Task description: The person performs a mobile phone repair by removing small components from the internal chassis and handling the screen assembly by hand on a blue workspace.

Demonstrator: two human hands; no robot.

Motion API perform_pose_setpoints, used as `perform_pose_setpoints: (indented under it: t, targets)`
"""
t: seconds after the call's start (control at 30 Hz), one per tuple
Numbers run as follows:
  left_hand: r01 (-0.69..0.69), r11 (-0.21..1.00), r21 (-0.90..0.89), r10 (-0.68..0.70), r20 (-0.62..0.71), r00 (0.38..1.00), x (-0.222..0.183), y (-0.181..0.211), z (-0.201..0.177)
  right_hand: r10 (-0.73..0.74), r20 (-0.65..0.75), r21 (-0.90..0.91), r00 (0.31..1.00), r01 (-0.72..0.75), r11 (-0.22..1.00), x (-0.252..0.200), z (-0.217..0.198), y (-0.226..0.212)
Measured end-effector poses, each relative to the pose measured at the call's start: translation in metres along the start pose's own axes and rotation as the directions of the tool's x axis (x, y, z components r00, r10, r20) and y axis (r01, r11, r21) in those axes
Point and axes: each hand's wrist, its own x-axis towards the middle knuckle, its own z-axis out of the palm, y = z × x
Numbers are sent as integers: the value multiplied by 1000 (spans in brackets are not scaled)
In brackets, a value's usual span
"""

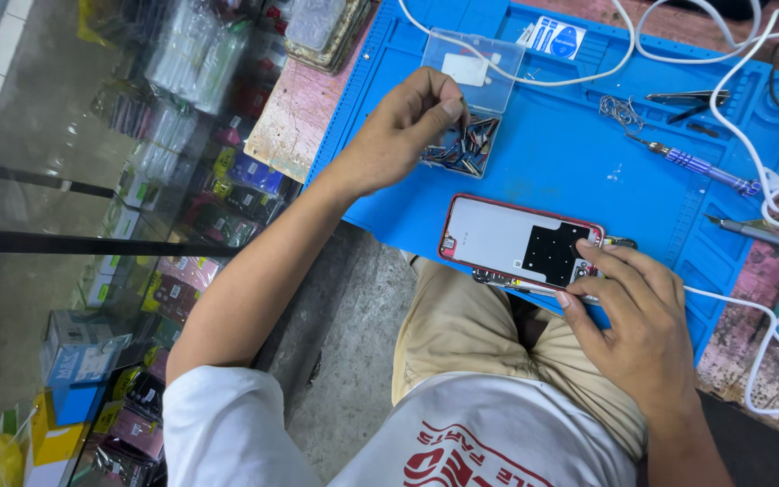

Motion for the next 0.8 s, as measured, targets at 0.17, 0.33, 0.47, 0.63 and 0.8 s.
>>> perform_pose_setpoints:
  t: [0.17, 0.33, 0.47, 0.63, 0.8]
  targets:
    - [34, 910, -414, -53, -35, 998, -2, -11, 6, -3, 1, -7, 1000, 3, 1000, -2, -1, 1]
    - [33, 893, -448, -107, -141, 984, 6, -28, 2, -16, -8, -2, 1000, 16, 1000, -1, -1, 0]
    - [36, 908, -418, -100, -133, 986, 7, -28, -5, -8, -4, 7, 1000, 8, 1000, -2, -2, 0]
    - [152, 816, -558, -212, -45, 976, 2, -17, -10, -9, 0, -2, 1000, 9, 1000, -1, -1, 0]
    - [172, 633, -755, -238, 22, 971, -4, -6, -2, -11, 0, -8, 1000, 11, 1000, -2, 0, 1]
